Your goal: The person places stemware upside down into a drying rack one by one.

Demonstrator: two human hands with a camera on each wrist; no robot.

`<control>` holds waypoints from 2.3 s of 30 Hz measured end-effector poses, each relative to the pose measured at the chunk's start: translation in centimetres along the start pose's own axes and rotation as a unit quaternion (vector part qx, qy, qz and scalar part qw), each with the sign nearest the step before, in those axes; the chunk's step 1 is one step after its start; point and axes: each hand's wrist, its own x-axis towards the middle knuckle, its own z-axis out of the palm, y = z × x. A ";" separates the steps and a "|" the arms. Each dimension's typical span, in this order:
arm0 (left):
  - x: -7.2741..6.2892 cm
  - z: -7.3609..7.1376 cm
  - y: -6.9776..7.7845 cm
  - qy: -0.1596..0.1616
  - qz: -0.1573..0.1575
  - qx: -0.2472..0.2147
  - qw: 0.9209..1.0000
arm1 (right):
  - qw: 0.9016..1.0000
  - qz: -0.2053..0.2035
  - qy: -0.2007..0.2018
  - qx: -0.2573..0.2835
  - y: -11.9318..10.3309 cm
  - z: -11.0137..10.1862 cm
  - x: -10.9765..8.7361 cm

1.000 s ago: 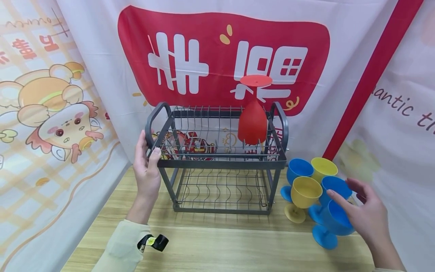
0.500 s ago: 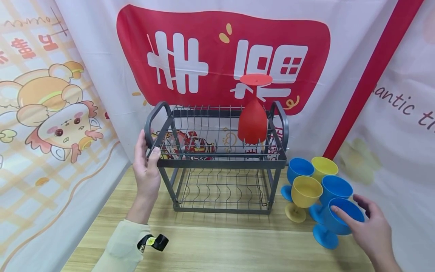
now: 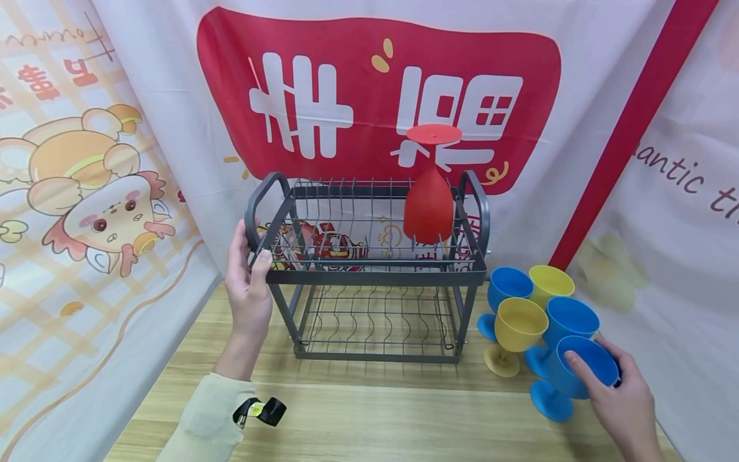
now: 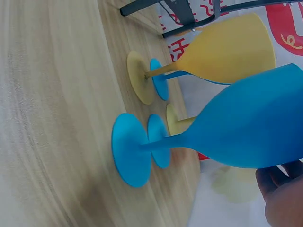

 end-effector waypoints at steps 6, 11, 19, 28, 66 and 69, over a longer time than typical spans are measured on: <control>0.0 0.0 0.0 -0.002 0.001 -0.001 1.000 | 0.999 -0.018 -0.008 0.032 0.5 0.7 -0.3; 0.0 0.0 -0.1 -0.002 0.002 0.001 1.000 | 0.998 -0.018 -0.013 0.056 1.2 1.4 -0.2; 0.0 -0.1 -0.2 0.000 0.003 0.008 1.000 | 0.999 0.009 -0.031 0.038 2.7 2.1 0.2; 0.1 -0.1 -0.3 -0.001 0.002 0.005 1.000 | 0.997 0.012 -0.047 0.051 3.8 2.6 0.5; -0.3 -0.5 0.0 0.013 -0.035 -0.001 0.999 | 0.954 -0.298 0.000 -0.032 -2.7 5.4 -5.2; -0.7 -1.1 -0.3 0.019 -0.034 -0.012 0.999 | 0.947 -0.319 0.007 -0.044 -3.2 5.9 -5.6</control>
